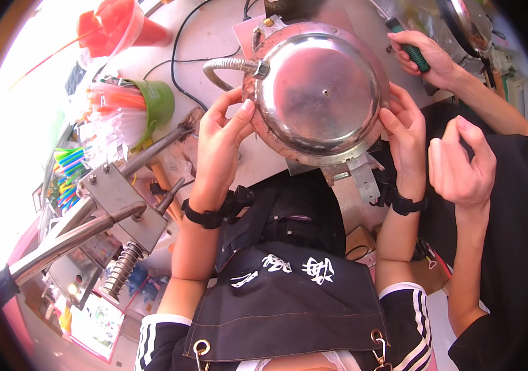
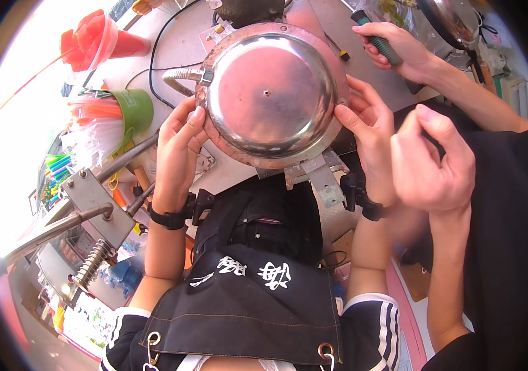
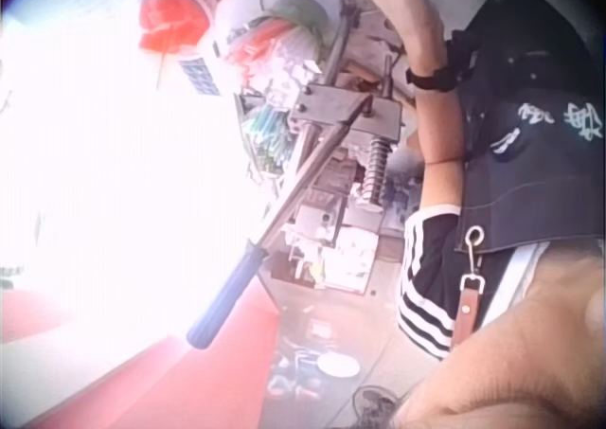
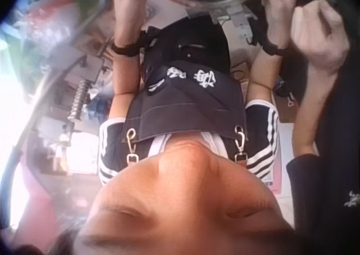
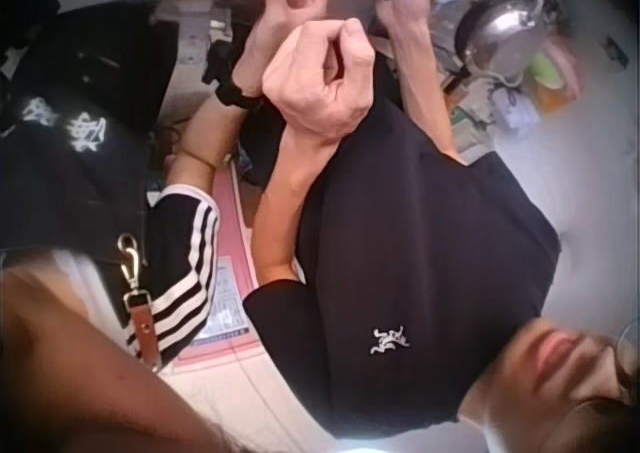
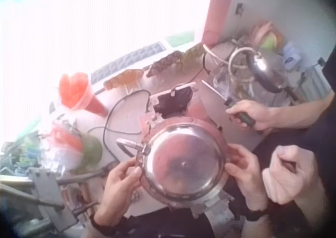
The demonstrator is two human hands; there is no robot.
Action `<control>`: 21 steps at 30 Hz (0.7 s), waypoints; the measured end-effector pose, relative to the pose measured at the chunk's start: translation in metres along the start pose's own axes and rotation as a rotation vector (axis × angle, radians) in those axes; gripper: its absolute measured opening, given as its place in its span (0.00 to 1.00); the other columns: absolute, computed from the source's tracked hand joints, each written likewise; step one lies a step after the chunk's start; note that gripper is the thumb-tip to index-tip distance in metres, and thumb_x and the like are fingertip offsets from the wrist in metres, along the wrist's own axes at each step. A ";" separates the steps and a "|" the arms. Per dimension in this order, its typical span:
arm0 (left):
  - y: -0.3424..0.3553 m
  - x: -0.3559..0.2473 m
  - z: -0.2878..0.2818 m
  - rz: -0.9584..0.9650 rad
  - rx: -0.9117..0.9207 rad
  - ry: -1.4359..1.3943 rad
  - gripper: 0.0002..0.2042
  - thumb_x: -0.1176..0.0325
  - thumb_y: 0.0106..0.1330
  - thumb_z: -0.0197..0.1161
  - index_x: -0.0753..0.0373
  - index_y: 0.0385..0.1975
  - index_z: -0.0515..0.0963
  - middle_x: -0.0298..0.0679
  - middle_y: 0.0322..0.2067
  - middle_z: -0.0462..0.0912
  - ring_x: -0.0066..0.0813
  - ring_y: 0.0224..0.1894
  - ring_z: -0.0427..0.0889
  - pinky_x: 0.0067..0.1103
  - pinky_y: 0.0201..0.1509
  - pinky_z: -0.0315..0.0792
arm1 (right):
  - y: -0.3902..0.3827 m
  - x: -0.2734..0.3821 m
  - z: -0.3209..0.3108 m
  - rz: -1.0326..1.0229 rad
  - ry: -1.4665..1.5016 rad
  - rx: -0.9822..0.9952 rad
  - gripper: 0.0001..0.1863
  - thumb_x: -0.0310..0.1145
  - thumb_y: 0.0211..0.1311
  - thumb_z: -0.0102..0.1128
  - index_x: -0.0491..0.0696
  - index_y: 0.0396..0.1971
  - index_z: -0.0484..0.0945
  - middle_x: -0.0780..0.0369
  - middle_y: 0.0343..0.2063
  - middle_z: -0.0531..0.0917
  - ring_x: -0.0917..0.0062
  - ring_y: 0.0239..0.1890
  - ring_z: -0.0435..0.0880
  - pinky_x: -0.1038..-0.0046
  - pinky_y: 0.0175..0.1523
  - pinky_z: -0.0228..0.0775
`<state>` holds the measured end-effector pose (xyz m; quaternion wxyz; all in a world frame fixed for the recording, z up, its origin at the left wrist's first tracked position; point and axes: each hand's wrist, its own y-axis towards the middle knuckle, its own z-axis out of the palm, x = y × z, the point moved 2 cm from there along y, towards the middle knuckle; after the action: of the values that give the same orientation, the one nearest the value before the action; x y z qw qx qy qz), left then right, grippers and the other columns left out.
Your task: The person works with another person to disassemble and reassemble a metal machine component by hand, using a screwdriver to remove and replace screws and positioning various metal plates and parts.
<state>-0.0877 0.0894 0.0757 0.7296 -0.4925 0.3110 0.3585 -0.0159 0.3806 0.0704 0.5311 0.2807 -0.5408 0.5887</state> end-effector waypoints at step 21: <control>0.002 0.010 0.013 0.060 -0.176 0.133 0.14 0.62 0.77 0.56 0.69 0.48 0.78 0.36 0.40 0.82 0.19 0.40 0.82 0.20 0.44 0.80 | -0.007 -0.004 -0.003 -0.059 0.058 0.045 0.26 0.27 0.66 0.62 0.41 0.60 0.64 0.55 0.50 0.82 0.77 0.52 0.80 0.76 0.58 0.68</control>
<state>-0.0825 0.1043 0.0705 0.6502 -0.5677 0.3406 0.3726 -0.0079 0.3813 0.0687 0.5571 0.2911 -0.5034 0.5928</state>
